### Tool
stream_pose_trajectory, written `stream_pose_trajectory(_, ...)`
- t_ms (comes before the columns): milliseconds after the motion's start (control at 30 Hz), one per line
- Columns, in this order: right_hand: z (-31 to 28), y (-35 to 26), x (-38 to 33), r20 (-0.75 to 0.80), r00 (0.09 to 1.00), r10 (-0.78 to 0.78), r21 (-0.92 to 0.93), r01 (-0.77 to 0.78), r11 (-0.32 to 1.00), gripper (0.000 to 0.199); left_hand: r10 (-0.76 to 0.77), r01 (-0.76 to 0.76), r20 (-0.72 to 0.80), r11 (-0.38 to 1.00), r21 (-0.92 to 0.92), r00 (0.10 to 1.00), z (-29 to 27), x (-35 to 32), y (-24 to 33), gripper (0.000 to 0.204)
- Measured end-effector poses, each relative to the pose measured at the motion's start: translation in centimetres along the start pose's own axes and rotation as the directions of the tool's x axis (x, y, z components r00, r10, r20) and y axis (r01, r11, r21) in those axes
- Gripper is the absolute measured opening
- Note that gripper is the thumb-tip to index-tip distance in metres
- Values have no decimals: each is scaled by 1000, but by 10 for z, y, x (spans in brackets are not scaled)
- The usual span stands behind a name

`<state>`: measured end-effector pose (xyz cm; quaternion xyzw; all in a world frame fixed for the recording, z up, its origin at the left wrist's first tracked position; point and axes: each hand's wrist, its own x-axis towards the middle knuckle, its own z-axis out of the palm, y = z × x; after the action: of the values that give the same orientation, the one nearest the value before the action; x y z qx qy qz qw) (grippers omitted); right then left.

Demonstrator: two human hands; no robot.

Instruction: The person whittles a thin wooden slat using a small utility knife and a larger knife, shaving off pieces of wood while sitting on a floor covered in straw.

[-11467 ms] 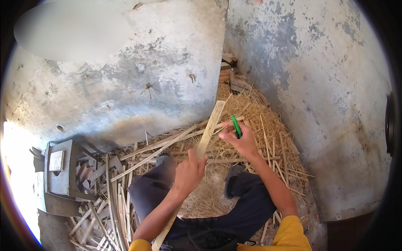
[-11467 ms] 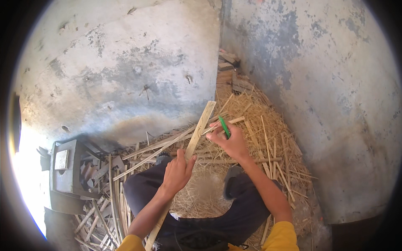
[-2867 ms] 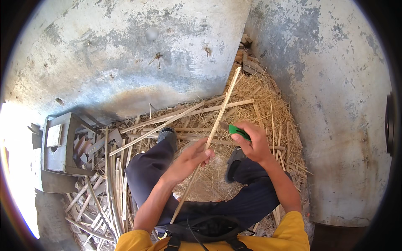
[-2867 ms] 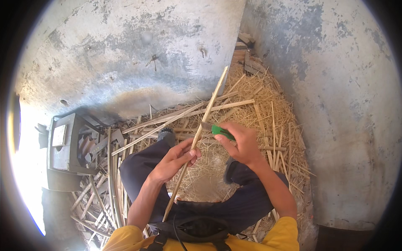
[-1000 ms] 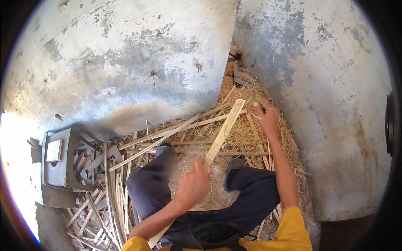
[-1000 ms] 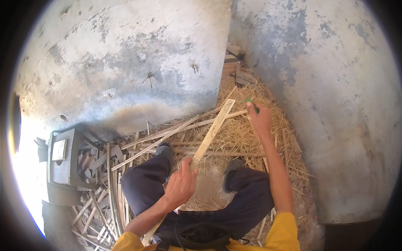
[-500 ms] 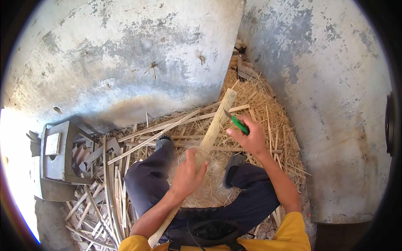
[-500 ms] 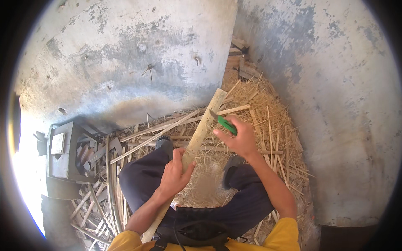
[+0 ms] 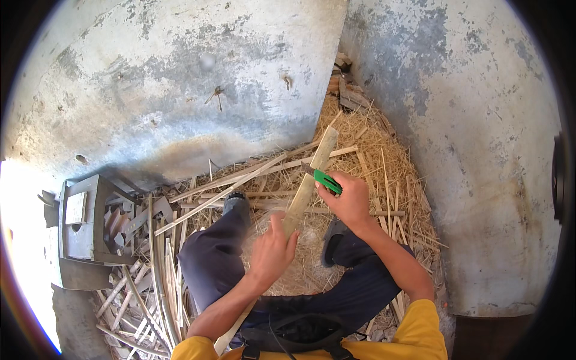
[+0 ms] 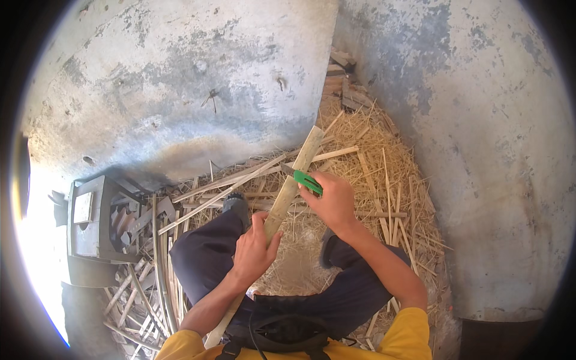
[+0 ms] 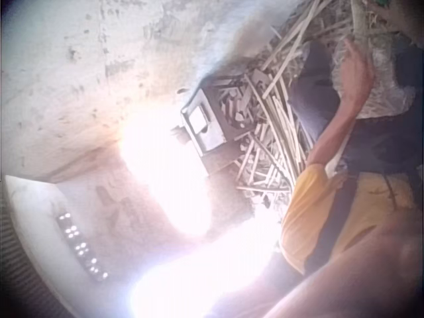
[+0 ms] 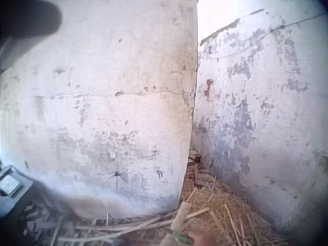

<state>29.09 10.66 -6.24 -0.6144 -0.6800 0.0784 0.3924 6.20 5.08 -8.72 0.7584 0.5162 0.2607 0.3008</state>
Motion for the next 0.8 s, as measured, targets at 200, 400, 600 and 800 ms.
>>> stream_pose_trajectory(200,3,-1,-1,35,999,35,-41,-34,999,21,3,-3,5,1000,18,1000,3,0,-2,48)
stream_pose_trajectory(400,1,5,3,158,981,109,117,-128,985,23,-15,14,18,999,30,1000,2,0,3,47)
stream_pose_trajectory(600,1,32,8,345,908,237,409,-372,833,27,-43,41,74,999,25,996,6,2,4,44)
stream_pose_trajectory(800,-13,35,17,588,740,327,571,-666,480,23,-21,22,86,1000,-3,996,6,3,5,42)
